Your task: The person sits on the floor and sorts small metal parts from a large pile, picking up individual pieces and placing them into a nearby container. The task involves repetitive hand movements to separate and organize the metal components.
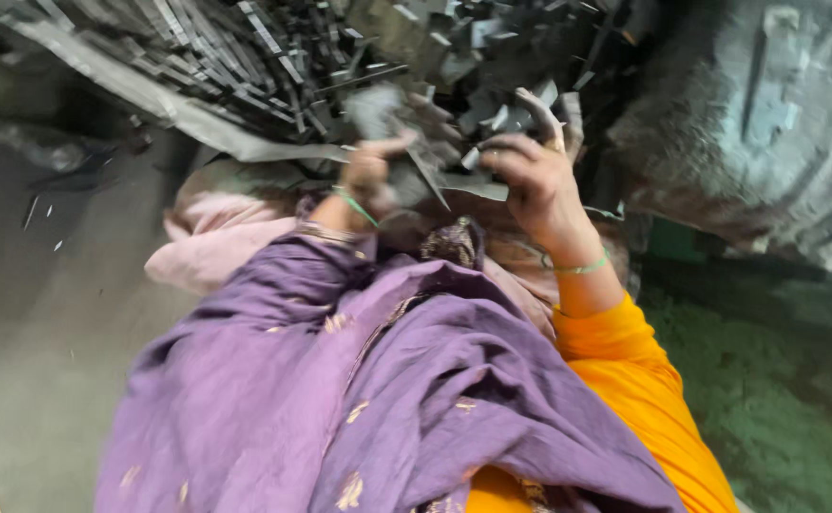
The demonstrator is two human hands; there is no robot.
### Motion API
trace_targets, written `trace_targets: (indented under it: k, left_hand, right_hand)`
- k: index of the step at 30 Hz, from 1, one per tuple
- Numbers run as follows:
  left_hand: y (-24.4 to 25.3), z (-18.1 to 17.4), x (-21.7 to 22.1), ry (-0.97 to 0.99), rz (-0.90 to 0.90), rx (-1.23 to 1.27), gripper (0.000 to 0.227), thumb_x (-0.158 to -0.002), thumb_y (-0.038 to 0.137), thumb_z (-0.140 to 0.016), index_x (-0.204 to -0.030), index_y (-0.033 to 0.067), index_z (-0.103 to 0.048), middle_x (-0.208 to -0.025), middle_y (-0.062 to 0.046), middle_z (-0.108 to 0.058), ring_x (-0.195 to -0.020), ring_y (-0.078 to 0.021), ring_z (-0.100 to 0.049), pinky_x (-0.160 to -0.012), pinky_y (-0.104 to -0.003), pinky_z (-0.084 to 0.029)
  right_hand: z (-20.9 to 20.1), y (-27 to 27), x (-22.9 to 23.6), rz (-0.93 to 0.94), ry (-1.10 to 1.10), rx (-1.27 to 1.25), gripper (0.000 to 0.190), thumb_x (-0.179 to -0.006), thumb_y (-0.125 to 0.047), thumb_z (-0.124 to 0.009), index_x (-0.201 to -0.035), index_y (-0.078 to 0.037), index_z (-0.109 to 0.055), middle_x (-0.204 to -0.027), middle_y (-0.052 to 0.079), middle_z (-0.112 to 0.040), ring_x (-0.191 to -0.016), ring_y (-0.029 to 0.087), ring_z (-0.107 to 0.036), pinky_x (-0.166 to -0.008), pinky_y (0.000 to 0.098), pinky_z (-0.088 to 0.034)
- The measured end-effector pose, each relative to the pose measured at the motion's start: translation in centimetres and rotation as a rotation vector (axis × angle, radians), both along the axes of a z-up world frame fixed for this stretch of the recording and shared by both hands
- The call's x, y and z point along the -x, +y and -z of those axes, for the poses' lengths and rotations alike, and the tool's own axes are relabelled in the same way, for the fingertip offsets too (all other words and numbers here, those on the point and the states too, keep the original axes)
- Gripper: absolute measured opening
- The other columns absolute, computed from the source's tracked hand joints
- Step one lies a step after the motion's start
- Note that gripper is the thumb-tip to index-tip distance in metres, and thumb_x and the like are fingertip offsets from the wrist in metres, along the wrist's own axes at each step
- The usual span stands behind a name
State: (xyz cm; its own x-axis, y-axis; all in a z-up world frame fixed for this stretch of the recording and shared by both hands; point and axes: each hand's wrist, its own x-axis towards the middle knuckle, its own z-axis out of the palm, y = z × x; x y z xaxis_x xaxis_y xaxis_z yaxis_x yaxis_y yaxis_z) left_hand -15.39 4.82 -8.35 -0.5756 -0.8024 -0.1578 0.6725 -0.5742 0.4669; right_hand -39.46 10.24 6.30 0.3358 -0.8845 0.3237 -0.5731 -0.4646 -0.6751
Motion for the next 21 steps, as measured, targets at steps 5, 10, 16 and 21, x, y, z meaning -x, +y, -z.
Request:
trace_targets:
  k: [5, 10, 16, 21]
  left_hand:
    - [2.1, -3.7, 4.4, 0.299, 0.022, -0.393, 0.05, -0.095, 0.05, -0.056, -0.131, 0.0147, -0.061, -0.11, -0.009, -0.071, -0.098, -0.0266, -0.071, -0.087, -0.046, -0.06]
    - [2.2, -4.0, 6.6, 0.07, -0.106, -0.317, 0.057, -0.11, 0.061, -0.064, -0.118, 0.0046, -0.058, -0.098, -0.01, -0.065, -0.087, -0.0256, -0.066, -0.075, -0.041, -0.056]
    - [-2.1, -5.0, 7.9, -0.19, 0.078, 0.3, 0.072, -0.084, 0.043, -0.085, -0.14, 0.0143, -0.051, -0.13, -0.004, -0.063, -0.118, -0.0164, -0.059, -0.103, -0.032, -0.05]
    - [-9.7, -2.7, 5.9, -1.606, -0.367, 1.059, 0.056, -0.094, 0.053, -0.078, -0.123, 0.0064, -0.069, -0.132, -0.015, -0.061, -0.122, -0.0369, -0.057, -0.106, -0.05, -0.045]
  right_hand:
    - [-2.0, 1.2, -2.4, -0.278, 0.232, -0.017, 0.042, -0.078, 0.005, -0.062, -0.118, -0.009, -0.07, -0.147, 0.019, -0.056, -0.13, 0.047, -0.055, -0.108, 0.0529, -0.043]
    - [0.4, 2.5, -4.6, -0.174, 0.087, -0.11, 0.074, -0.084, 0.009, -0.063, -0.155, 0.002, -0.042, -0.16, 0.028, -0.038, -0.141, 0.049, -0.049, -0.113, 0.043, -0.048]
    - [1.4, 0.5, 0.7, 0.389, -0.92, -0.461, 0.064, -0.099, 0.011, -0.058, -0.161, 0.002, -0.048, -0.139, 0.022, -0.064, -0.101, 0.019, -0.067, -0.09, 0.0307, -0.058]
    - [2.3, -0.2, 11.5, 0.442, -1.391, -0.429, 0.045, -0.092, 0.014, -0.062, -0.136, 0.008, -0.056, -0.11, 0.015, -0.068, -0.092, 0.023, -0.07, -0.084, 0.0329, -0.062]
